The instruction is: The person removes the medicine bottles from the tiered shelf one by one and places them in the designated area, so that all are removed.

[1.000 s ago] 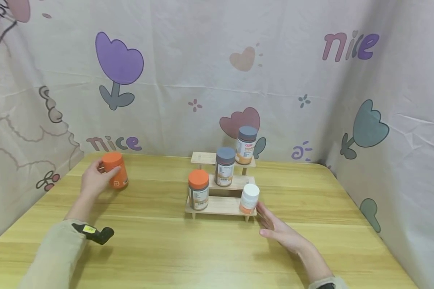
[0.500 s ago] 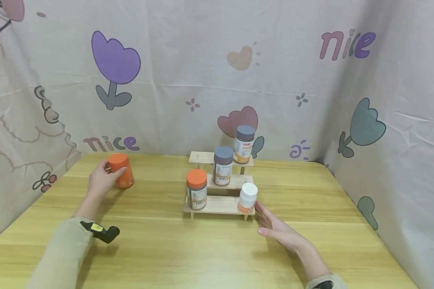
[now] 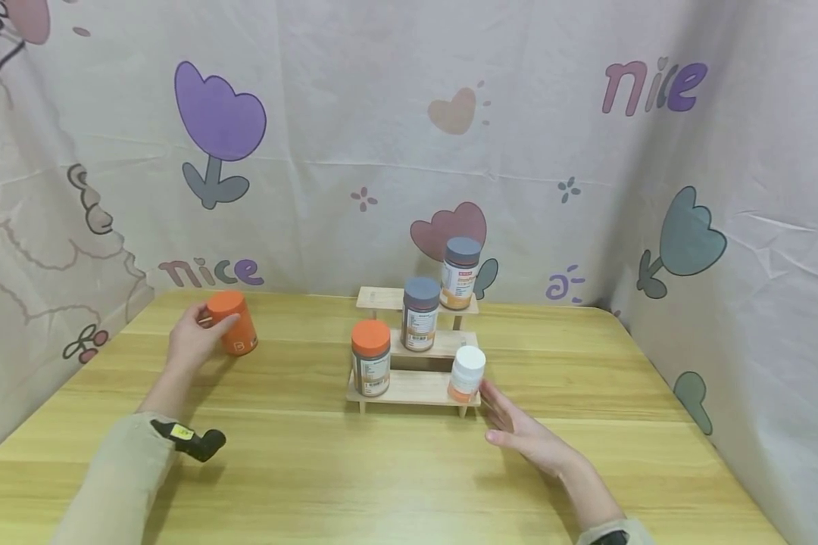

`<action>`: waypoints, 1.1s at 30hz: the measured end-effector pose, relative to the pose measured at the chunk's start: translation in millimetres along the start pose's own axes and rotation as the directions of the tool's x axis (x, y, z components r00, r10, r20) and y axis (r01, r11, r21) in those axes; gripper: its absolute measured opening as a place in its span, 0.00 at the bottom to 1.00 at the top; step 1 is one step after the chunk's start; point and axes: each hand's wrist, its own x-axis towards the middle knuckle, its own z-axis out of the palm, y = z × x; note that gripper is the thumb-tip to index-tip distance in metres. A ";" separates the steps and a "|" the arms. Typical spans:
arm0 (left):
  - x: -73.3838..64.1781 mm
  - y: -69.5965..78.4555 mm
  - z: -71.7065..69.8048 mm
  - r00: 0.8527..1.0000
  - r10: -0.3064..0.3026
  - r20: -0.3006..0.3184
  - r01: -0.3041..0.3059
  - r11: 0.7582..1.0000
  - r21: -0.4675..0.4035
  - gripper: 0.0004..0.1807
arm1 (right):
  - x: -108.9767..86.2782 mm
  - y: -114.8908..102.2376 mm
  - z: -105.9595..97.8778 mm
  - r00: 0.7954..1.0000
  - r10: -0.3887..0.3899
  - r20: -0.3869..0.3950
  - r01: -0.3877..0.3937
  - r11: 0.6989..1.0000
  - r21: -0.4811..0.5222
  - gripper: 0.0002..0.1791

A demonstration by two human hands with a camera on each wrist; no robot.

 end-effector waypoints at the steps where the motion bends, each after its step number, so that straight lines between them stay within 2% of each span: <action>1: -0.3 1.9 -0.3 1.000 -0.006 -0.006 0.006 1.000 -0.012 0.44 | -0.1 0.1 0.1 1.000 0.000 0.001 0.000 1.000 0.001 0.45; 8: -0.7 23.6 -4.0 0.997 -0.024 -0.077 0.019 0.997 -0.072 0.43 | -1.1 1.2 -0.3 1.000 -0.009 0.003 0.009 1.000 0.001 0.44; 15: 1.0 44.4 -6.7 0.991 0.017 -0.135 -0.026 0.998 -0.059 0.42 | -1.7 2.9 -1.0 1.000 -0.007 -0.001 0.007 1.000 -0.001 0.45; 20: 0.2 64.8 -8.1 0.987 0.030 -0.161 -0.046 0.995 -0.091 0.42 | -1.5 2.5 -2.1 1.000 -0.001 -0.007 0.001 1.000 -0.015 0.45; 27: 0.0 98.1 -6.0 0.985 0.088 -0.150 -0.107 0.986 -0.125 0.42 | -1.2 2.1 -2.8 1.000 0.003 0.001 -0.003 1.000 -0.012 0.45; 33: -2.0 134.8 3.4 0.988 0.136 -0.078 -0.146 0.979 -0.139 0.41 | 0.2 0.8 -2.6 1.000 -0.007 -0.001 0.007 1.000 -0.013 0.45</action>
